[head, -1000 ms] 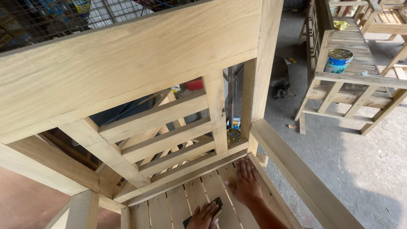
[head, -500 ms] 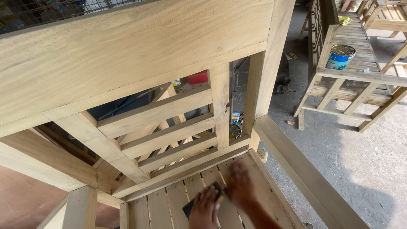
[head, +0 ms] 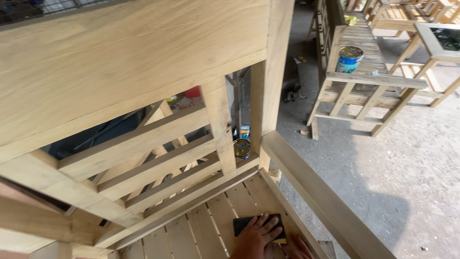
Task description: The person sands the slatted wooden seat of a chair using a sanding block, rubbing it back and forth across the planks while steadying the chair with the other hand, and works over different areas of the seat surface.
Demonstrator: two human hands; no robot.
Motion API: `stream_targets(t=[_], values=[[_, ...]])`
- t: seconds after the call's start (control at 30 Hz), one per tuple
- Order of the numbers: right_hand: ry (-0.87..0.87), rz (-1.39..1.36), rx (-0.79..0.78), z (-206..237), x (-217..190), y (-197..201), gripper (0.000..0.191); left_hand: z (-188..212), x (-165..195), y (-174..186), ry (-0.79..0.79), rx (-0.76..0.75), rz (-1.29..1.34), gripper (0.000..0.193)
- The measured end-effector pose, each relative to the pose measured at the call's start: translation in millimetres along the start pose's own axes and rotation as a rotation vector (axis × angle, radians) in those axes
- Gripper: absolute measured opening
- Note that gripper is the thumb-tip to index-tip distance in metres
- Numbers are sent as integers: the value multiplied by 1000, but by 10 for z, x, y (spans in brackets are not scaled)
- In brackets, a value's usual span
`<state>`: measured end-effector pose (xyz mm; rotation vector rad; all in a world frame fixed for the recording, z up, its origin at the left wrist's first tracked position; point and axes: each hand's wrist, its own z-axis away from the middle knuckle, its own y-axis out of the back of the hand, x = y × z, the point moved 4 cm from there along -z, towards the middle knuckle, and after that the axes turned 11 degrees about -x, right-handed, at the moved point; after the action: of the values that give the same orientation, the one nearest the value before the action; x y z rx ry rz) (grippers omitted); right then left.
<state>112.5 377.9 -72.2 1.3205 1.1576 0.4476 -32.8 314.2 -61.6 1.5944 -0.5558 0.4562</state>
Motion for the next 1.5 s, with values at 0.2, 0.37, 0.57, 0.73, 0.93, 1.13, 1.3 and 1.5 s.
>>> stream_targets(t=[0.2,0.37,0.57,0.73,0.93,1.13,1.3,1.5], values=[[-89,-71,51,74,203,-16,67,-322,-385,321,252,187,-204,39],[-142,-187,95,212,210,-14,61,-268,32,114,306,129,-243,45],[-186,15,-2,198,177,-41,65,-278,92,3,264,-96,-123,57],[-225,55,-90,246,146,-48,73,-505,-136,163,385,106,-243,43],[-257,33,-95,274,119,-69,70,-301,243,-257,238,33,-139,47],[-256,100,-148,375,114,-50,70,-537,-237,252,361,118,-283,43],[-158,165,4,500,106,25,69,-608,-67,314,343,252,-335,48],[-160,195,8,472,93,36,70,-359,409,-75,273,104,-206,44]])
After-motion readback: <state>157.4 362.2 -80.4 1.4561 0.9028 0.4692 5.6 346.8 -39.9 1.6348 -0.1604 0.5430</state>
